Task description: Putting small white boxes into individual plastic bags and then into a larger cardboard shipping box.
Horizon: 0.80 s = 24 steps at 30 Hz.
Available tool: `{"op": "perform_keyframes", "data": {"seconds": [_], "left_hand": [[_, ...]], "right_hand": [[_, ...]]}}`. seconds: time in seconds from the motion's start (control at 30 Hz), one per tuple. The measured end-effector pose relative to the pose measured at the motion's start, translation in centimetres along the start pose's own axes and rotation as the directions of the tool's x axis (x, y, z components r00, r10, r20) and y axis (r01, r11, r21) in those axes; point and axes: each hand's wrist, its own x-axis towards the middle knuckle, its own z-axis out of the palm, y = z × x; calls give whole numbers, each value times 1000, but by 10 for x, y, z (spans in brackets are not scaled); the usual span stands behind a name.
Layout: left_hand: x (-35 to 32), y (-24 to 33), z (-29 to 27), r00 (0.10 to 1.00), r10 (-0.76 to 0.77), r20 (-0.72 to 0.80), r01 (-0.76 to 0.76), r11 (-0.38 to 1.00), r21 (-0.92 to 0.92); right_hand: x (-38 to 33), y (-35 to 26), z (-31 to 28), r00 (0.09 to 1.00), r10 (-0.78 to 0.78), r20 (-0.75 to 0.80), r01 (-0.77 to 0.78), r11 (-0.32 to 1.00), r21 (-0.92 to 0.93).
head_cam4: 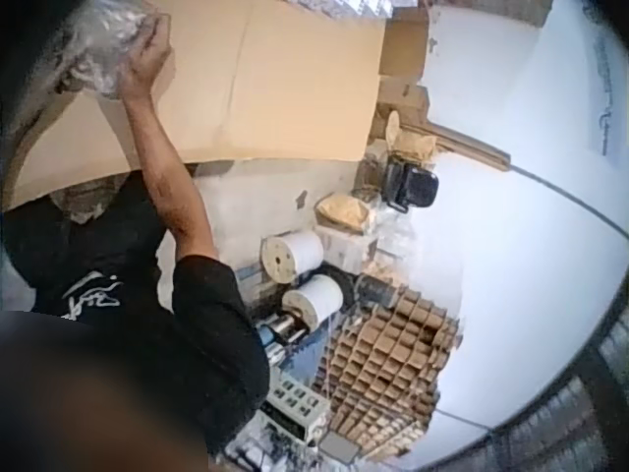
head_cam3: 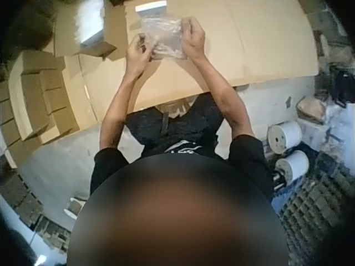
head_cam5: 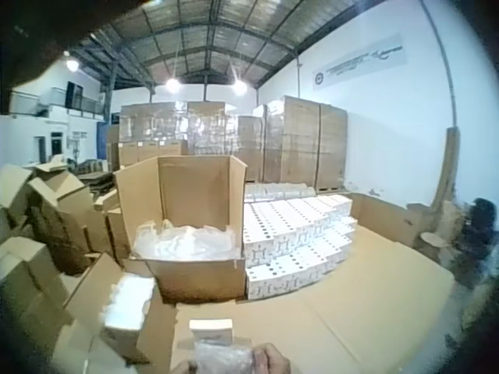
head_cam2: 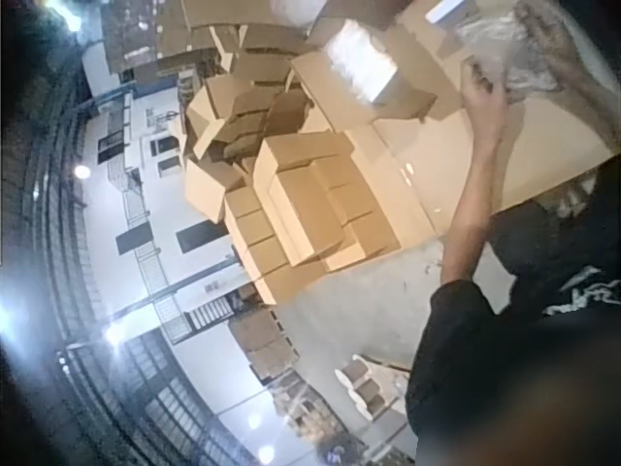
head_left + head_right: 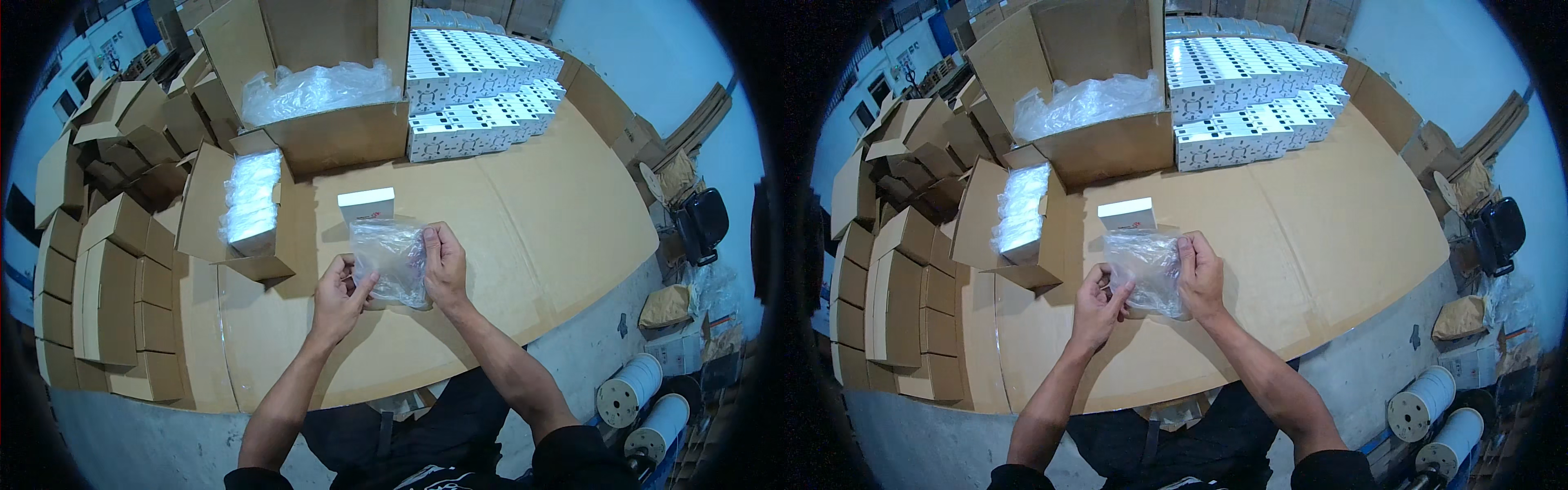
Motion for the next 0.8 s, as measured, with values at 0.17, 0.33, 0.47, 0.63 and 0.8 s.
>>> {"op": "perform_keyframes", "data": {"seconds": [0.17,0.33,0.47,0.63,0.8], "left_hand": [[1,-4,-1,1000,-8,-29,5,992,-124],[2,-8,-12,999,-40,-1,39,996,-74],[0,-9,-28,996,27,85,-25,999,-33],[2,0,-18,995,102,8,-100,988,-121],[5,-17,-10,995,87,-47,-81,991,102]], "right_hand": [[6,-1,-6,993,-16,-119,33,989,143],[6,-3,-9,984,-20,-174,42,992,123],[10,1,-13,977,28,-213,18,978,209],[4,-11,-10,997,75,-8,-71,965,253],[1,6,1,977,-76,198,34,978,207]]}}
